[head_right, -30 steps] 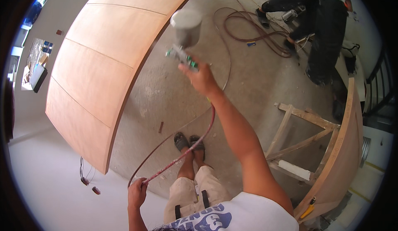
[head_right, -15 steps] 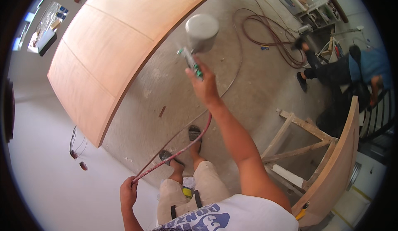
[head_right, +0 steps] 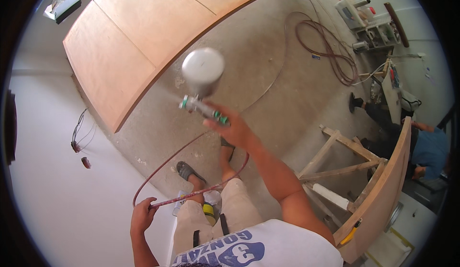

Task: The person brushes a large wooden tabletop with a brush, then pours liquid from a metal can into a spray gun. The person sprays the tabletop with the spray gun, moving around the room to cover the surface.

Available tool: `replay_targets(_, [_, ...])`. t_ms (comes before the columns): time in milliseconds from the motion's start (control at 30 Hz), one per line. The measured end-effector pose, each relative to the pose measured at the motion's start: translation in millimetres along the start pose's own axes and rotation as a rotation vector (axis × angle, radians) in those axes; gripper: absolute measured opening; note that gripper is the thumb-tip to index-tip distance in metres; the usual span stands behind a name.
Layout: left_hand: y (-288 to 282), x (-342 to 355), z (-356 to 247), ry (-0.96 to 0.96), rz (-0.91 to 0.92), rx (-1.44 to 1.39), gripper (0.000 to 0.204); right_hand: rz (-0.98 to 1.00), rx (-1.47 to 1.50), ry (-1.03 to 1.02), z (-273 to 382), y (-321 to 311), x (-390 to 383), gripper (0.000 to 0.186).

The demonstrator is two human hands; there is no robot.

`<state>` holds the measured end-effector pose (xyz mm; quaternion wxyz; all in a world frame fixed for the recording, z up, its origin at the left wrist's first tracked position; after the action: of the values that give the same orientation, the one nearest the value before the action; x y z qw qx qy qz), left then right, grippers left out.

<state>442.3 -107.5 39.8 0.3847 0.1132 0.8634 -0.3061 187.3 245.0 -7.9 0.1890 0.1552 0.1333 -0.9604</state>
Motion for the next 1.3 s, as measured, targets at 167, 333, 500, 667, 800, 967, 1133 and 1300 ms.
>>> replay_targets(167, [3, -6, 24, -0.007, -0.048, -0.07, 0.022, -0.435, -0.133, -0.089, 3, -26, 42, 0.047])
replay_targets(333, [-6, -18, 44, -0.006, -0.102, -0.147, 0.02, -0.844, -0.175, -0.249, 18, -44, 72, 0.039])
replay_targets(500, [-26, -33, 83, -0.03, -0.162, -0.134, 0.019, -0.857, -0.192, -0.19, 14, 8, 54, 0.046])
replay_targets(667, [-38, -65, 164, -0.031, -0.197, -0.16, 0.024, -0.473, -0.182, 0.002, 3, 109, -5, 0.047])
replay_targets(800, [-46, -98, 213, -0.145, -0.175, -0.223, 0.029, -0.286, -0.185, -0.132, -6, 193, -43, 0.048])
replay_targets(967, [-36, -141, 259, -0.226, -0.193, -0.259, 0.035, 0.032, -0.181, -0.152, 7, 262, -77, 0.05])
replay_targets(1133, [-9, -165, 268, -0.285, -0.211, -0.334, 0.035, 0.166, -0.102, -0.127, 0, 277, -76, 0.052])
replay_targets(1300, [43, -160, 259, -0.244, -0.321, -0.423, 0.032, -0.231, -0.228, -0.148, -6, 231, -60, 0.037])
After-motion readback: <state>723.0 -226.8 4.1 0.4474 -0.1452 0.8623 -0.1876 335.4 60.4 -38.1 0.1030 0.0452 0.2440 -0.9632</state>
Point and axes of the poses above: each hand's wrist, its own x-axis towards the middle knuckle, its own y-axis out of the palm, z = x × y, the point moved 2 cm from there along x, towards the middle knuckle, and after that the axes turned 11 degrees about -x, right-handed, at the moved point
